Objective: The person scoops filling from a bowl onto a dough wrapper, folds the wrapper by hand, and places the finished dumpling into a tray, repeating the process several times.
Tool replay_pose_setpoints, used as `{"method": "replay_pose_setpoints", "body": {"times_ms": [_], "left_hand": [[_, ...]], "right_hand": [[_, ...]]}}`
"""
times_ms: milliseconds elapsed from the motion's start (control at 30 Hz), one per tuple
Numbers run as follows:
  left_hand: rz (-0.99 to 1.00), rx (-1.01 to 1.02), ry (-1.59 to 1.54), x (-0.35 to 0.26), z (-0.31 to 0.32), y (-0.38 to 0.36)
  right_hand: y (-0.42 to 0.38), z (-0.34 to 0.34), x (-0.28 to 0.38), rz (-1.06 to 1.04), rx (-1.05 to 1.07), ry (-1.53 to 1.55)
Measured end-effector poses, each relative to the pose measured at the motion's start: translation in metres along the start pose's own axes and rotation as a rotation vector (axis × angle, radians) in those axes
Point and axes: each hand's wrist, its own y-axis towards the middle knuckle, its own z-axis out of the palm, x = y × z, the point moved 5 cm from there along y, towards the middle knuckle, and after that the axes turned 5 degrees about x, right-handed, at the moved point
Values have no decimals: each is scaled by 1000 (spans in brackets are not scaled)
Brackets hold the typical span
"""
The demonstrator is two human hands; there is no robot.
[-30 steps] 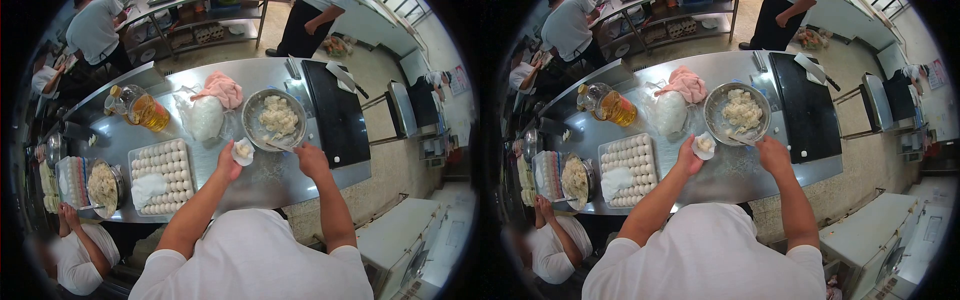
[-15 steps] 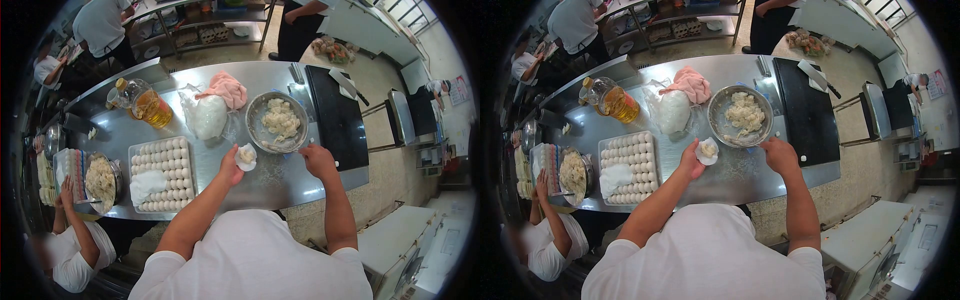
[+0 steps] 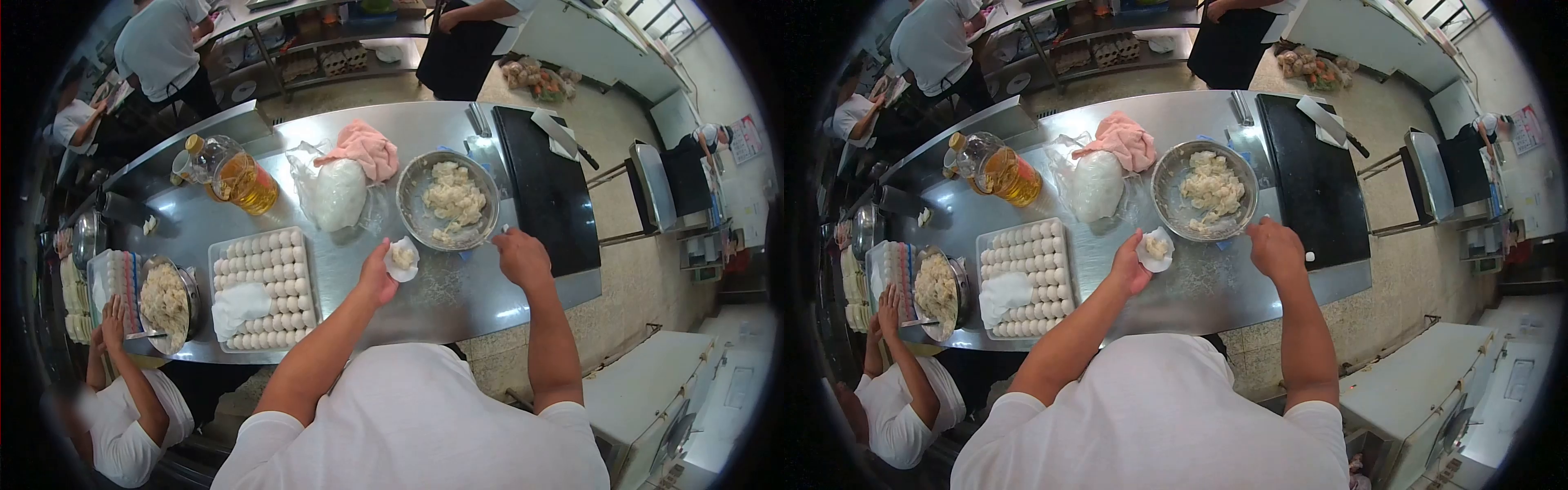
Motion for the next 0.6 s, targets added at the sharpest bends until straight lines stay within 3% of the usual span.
{"method": "replay_pose_setpoints", "body": {"times_ms": [267,433,600], "left_hand": [[9,11,13,1,3,3],[19,52,20,-6,14,-2],[-43,91,-45,-7,17,-11]], "right_hand": [[2,27,22,-131,2,83],[-15,16,22,-250,-68,503],[-36,29,48,-235,-152,423]]}}
